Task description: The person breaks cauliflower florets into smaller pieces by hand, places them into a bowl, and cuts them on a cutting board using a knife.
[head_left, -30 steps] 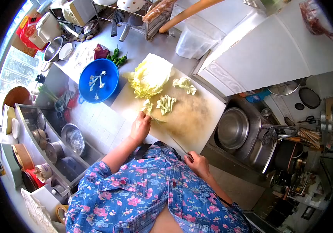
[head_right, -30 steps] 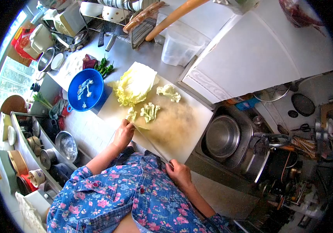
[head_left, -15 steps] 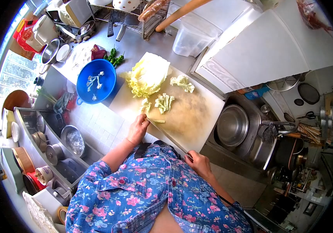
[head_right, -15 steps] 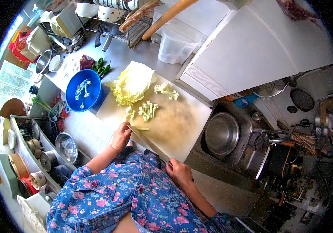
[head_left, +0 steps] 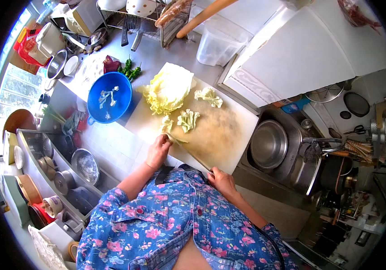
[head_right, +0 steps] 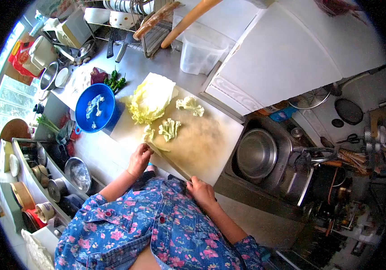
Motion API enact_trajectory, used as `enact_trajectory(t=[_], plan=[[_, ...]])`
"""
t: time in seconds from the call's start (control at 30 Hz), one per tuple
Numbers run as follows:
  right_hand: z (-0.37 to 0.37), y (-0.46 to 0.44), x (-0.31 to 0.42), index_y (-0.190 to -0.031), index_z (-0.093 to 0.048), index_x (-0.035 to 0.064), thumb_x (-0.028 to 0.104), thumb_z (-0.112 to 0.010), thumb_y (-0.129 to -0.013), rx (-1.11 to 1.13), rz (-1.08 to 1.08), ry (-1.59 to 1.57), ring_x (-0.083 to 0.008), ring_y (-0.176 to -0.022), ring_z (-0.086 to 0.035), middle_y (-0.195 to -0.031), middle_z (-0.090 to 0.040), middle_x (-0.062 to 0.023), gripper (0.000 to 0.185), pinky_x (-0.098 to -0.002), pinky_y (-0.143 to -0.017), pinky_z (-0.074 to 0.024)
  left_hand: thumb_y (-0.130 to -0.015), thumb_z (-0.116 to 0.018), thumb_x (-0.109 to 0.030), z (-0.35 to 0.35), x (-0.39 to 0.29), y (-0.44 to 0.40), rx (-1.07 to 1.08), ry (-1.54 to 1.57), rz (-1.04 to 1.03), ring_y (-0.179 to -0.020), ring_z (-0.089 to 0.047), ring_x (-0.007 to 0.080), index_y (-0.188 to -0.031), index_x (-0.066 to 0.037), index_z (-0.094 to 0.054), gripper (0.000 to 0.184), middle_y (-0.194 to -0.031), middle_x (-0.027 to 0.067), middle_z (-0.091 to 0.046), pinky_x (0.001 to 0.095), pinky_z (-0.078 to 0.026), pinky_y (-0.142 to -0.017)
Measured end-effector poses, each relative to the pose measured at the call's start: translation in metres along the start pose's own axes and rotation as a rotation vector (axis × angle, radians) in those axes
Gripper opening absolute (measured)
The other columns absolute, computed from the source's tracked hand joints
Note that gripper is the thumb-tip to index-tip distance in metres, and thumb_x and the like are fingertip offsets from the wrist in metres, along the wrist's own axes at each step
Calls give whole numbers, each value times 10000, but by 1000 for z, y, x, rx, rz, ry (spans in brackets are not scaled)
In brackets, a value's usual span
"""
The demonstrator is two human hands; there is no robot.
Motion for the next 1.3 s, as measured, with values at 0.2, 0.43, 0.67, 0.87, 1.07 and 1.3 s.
enact_trajectory(t=[0.2,0.43,0.67,0.87,1.07,1.3], plan=[[-3,8,-19,-691,-501,13,217,-602,-875,-82,-206,-561,-151,-507,-505,-567,-503,-67,293,-323,-498,-446,-729,-663,-41,8,12,-5,-205,161,353,-920,-539,378,-1087,-17,-528,384,-1088,195,-482,410,-495,-737],[10,-12,-40,-764,-465,46,212,-592,-896,-49,-393,-1101,-109,-451,-461,-573,-482,-24,247,-273,-389,-382,-535,-859,-161,14,-10,-54,176,25,465,-1082,-493,390,-1345,20,-292,1005,-1208,220,-410,411,-485,-867],[-22,-36,-61,-776,-460,53,214,-597,-893,51,-413,-1324,-128,-459,-465,-580,-463,-25,241,-287,-391,-394,-506,-878,-248,-13,-22,-89,334,-134,328,-1074,-515,376,-1404,-26,-236,1126,-1233,221,-396,399,-498,-854],[-34,-49,-46,-789,-442,60,201,-587,-902,150,-350,-1304,-120,-468,-461,-594,-461,-19,231,-273,-404,-396,-680,-599,46,-36,-22,-90,249,54,166,-1053,-508,440,-1432,-43,-235,840,-1220,289,-378,429,-486,-864],[-21,-40,-28,-745,-428,58,195,-585,-904,166,-314,-1269,-116,-468,-462,-580,-456,-18,262,-273,-403,-387,-693,-518,93,-25,-25,-83,171,160,108,-1002,-516,485,-1423,-43,-246,791,-1220,309,-373,470,-484,-840],[3,-65,54,-725,-450,58,205,-573,-918,183,-177,-1227,-101,-455,-453,-570,-462,-13,272,-254,-392,-376,-693,-481,122,47,-3,-99,-86,148,155,-953,-535,502,-1409,-68,-280,768,-1237,312,-367,499,-486,-811]])
Point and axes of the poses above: each hand's wrist, its own y-axis away from the middle knuckle, its own z-axis out of the back of the hand, x = y × z, the point moved 1 cm from there along -y, towards the middle knuckle
